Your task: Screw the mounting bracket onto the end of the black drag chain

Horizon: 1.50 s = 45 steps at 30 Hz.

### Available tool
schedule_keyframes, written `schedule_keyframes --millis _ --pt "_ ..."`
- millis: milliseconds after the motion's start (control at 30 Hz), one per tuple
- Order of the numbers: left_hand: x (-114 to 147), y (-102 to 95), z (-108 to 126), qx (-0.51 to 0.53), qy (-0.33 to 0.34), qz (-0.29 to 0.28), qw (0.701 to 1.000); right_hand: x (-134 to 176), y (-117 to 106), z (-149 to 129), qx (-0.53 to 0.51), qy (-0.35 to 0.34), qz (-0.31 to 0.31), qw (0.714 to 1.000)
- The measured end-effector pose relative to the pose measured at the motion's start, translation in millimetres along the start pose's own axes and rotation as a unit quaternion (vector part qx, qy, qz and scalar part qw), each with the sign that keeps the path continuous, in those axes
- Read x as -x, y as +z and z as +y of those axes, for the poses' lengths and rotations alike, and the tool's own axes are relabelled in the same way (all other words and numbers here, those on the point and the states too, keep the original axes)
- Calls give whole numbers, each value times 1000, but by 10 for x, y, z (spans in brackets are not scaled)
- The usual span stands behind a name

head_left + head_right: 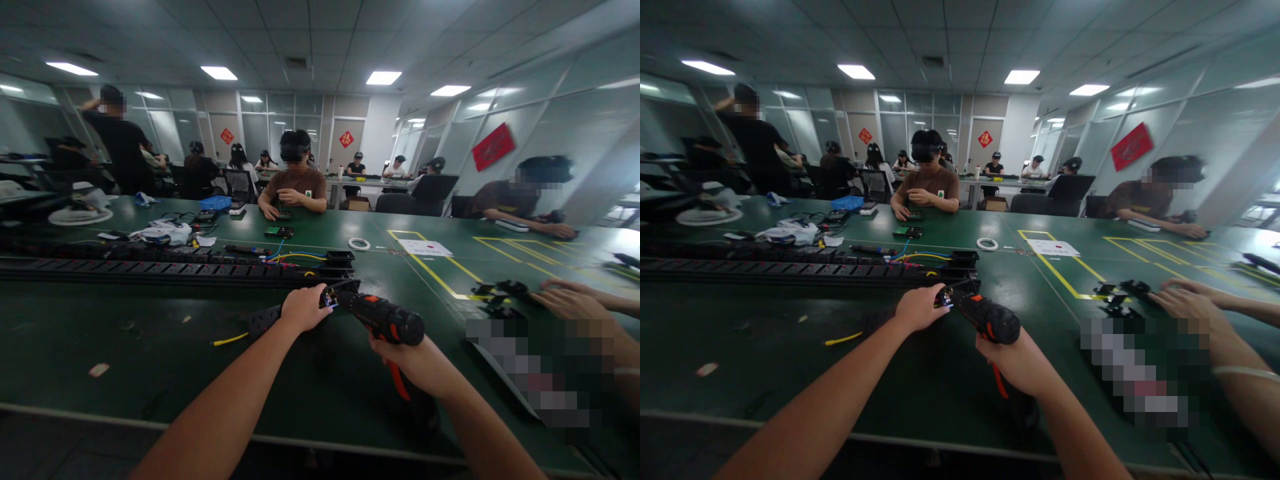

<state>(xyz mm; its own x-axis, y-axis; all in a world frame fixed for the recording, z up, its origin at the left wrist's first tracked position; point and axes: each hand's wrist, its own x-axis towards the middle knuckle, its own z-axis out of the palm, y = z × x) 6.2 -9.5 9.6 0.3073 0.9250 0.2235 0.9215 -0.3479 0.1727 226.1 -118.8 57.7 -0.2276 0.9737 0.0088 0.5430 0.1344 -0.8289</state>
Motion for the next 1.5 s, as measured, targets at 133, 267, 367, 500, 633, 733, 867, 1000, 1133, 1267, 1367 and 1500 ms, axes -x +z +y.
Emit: schedule_keyframes --millis 133,267,367,500,633,733,867,1000,1133,1267,1367,1500 --pt "2 2 1 1 1 4 1000 -2 3 -8 -14 -8 -2 1000" --pt "1 -1 6 -2 1 5 1000 -4 7 -10 -12 -2 1 1000" --pt "4 -13 13 -5 -2 -3 1000 -1 11 -18 -6 0 2 1000" --pt "13 -37 24 -12 -2 -7 1000 6 16 -34 7 6 1 1000" --pt "19 -56 28 -14 1 -5 1000 6 16 -34 14 9 1 1000" --pt "15 -52 26 -13 2 -6 1000 6 12 -25 9 7 -3 1000" --pt "4 -28 17 -11 4 -2 1000 7 7 -17 9 -1 -7 1000" --pt "-2 -10 8 -11 6 7 1000 7 10 -22 15 1 -8 1000" --pt "-2 -4 -1 -9 9 6 1000 9 13 -28 19 1 -5 1000" --pt "-1 3 -9 -8 8 5 1000 3 11 -35 9 2 -9 1000" --pt "-3 3 -9 -7 7 5 1000 -1 11 -42 5 5 -11 1000" --pt "-1 -5 1 -6 6 -1 1000 3 15 -38 15 16 -6 1000"
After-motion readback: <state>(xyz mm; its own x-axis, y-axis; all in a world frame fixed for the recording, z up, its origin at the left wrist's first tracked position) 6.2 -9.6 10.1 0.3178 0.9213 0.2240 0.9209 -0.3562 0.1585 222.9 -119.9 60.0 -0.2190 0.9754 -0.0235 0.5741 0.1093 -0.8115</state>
